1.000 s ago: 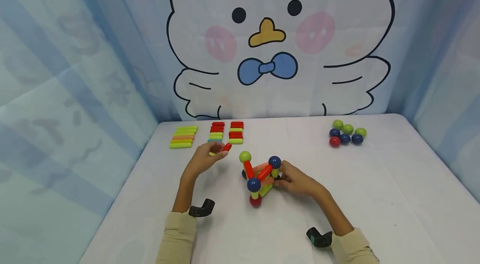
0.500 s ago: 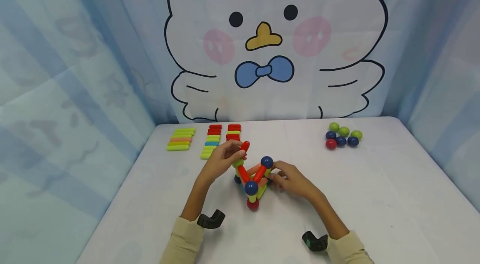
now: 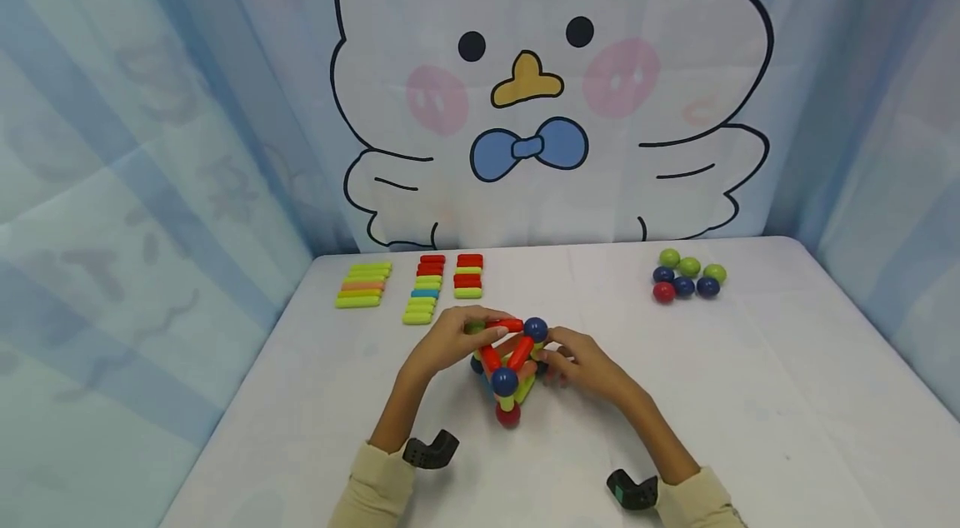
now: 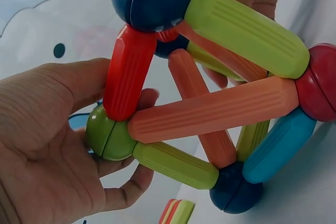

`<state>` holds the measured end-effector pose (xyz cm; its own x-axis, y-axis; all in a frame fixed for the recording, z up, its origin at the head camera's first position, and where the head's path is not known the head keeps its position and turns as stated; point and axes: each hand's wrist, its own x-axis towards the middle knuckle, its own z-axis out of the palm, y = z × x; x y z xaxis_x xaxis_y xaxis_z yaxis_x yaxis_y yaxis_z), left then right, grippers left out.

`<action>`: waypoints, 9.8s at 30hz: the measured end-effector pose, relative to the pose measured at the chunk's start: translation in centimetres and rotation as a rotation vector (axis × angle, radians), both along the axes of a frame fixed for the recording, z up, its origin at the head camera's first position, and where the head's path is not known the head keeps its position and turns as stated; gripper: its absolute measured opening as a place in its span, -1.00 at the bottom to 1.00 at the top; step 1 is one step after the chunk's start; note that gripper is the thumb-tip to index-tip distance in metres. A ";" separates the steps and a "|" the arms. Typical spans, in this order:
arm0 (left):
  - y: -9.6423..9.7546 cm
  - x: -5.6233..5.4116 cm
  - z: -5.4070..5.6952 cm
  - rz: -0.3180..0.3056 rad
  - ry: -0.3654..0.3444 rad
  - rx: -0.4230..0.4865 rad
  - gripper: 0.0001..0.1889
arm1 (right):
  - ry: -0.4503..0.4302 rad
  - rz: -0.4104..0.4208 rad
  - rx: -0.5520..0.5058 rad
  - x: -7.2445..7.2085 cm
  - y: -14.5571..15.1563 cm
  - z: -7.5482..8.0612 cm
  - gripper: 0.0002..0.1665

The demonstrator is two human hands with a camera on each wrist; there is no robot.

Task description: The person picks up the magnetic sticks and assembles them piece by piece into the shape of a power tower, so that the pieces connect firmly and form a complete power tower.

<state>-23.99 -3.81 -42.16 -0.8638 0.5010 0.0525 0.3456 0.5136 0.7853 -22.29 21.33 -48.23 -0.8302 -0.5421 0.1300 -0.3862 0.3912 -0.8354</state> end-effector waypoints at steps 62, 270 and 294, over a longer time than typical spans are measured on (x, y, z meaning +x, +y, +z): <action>-14.9 -5.7 -6.6 0.657 -0.053 -0.102 -0.74 | 0.001 -0.025 0.208 0.5 -0.6 -0.5 -0.39; -0.7 -1.2 1.0 -0.098 0.062 -0.150 -0.53 | 0.278 -0.861 0.315 -4.3 10.6 -0.4 -0.52; -0.5 -1.2 0.6 -0.077 0.042 -0.182 -0.49 | 0.142 -0.545 0.149 -4.8 6.5 3.7 -0.45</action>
